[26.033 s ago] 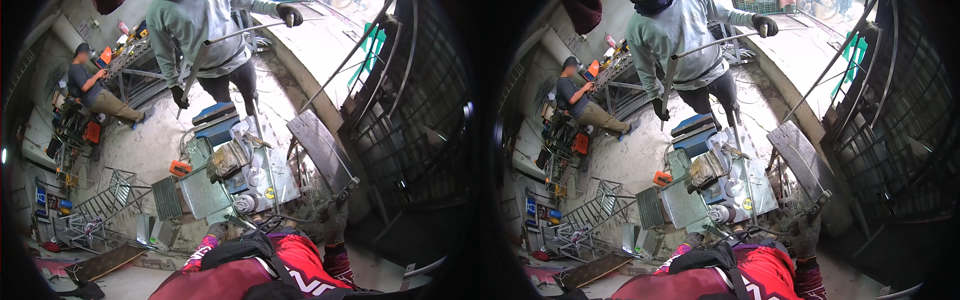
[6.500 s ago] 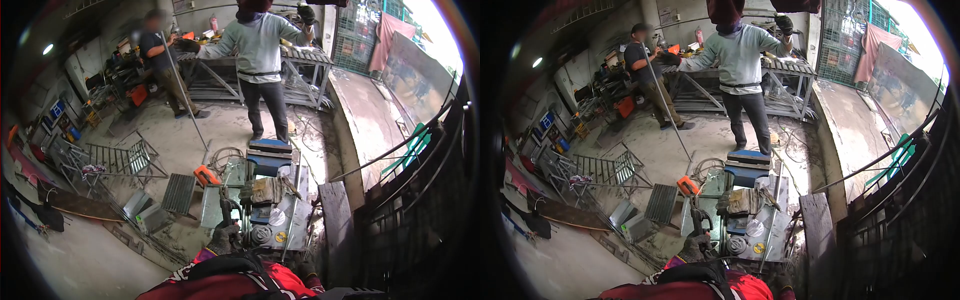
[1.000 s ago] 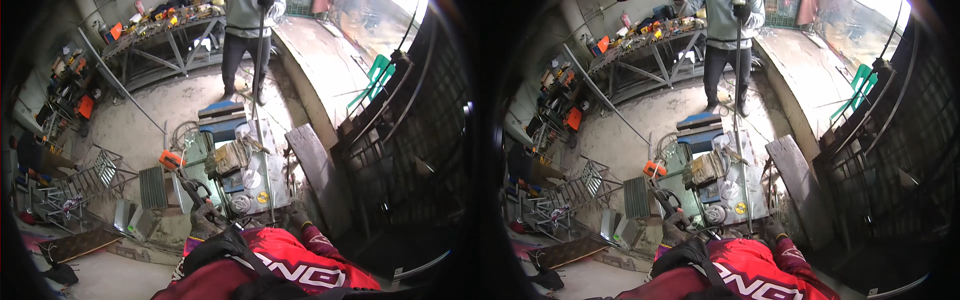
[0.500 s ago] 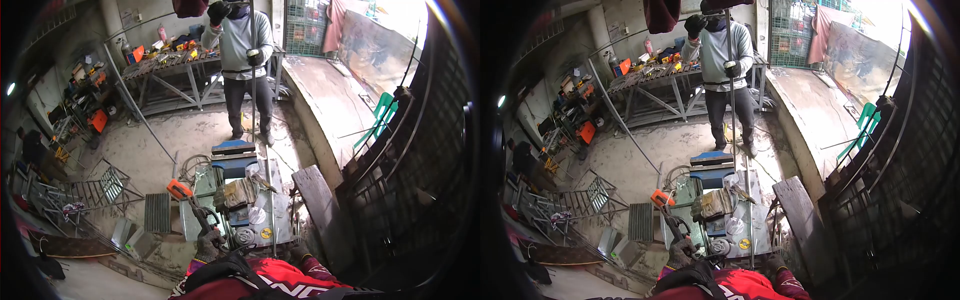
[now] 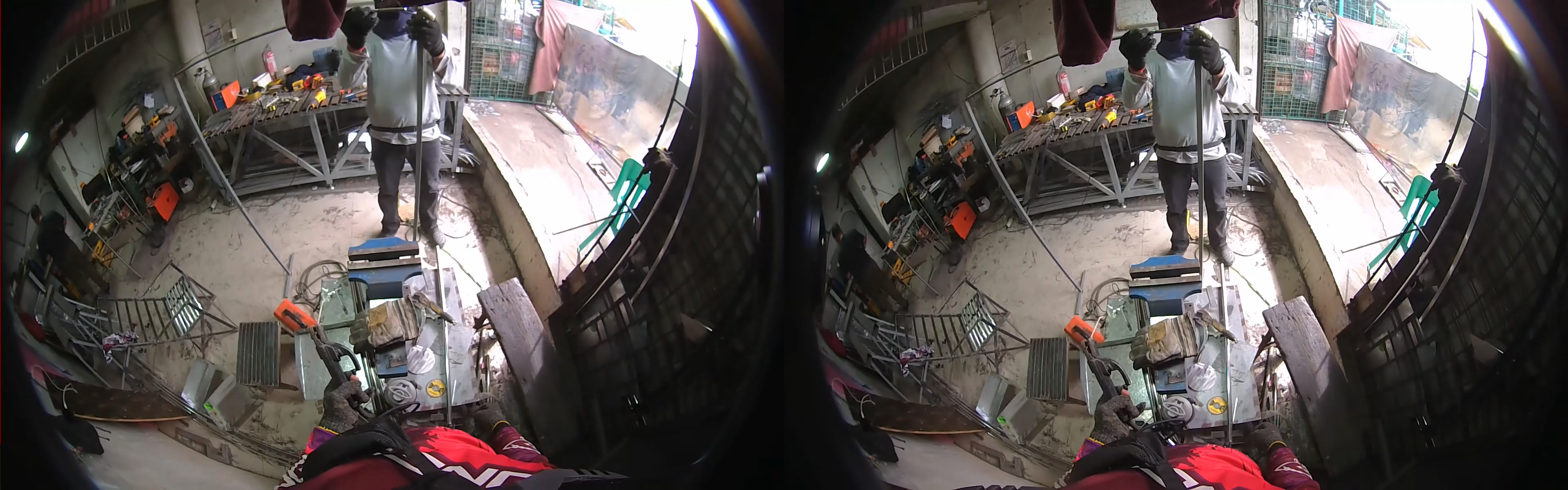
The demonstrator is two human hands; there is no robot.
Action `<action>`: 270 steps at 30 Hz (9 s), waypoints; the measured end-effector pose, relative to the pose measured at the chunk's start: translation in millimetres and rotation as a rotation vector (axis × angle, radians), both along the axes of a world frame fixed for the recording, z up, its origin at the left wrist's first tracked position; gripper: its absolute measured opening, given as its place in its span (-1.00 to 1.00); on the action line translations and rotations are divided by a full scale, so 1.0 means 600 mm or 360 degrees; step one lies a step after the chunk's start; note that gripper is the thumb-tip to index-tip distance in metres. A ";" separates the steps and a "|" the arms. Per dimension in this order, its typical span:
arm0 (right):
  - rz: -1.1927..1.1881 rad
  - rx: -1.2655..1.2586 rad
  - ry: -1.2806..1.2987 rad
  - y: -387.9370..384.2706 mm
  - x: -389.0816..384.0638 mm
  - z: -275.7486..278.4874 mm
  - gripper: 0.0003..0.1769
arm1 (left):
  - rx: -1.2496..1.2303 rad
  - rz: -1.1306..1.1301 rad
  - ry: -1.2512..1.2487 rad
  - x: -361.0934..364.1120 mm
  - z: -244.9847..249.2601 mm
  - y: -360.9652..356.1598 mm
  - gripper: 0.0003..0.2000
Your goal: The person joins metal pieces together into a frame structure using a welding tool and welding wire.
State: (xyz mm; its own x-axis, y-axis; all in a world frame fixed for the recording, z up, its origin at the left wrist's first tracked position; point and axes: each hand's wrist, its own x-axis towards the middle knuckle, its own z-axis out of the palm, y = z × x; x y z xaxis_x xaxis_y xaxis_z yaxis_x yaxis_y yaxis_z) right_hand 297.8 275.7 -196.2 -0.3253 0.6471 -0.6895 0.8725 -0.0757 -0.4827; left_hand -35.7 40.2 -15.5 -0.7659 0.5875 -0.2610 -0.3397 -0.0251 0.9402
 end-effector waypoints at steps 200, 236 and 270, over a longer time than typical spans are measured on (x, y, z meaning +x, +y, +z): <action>0.1135 0.0408 0.0349 0.114 -0.095 -0.053 -0.73 | 0.0455 0.1782 -0.0722 0.313 0.025 -0.261 -0.61; 0.0584 0.0625 0.0345 -0.114 -0.331 0.078 -0.60 | 0.0919 0.0183 0.0665 -0.590 0.426 -0.518 -0.63; -0.0632 0.1323 0.1010 -0.177 -0.383 0.359 -0.74 | 0.0843 -0.0119 0.1021 -0.708 0.586 -0.308 -0.64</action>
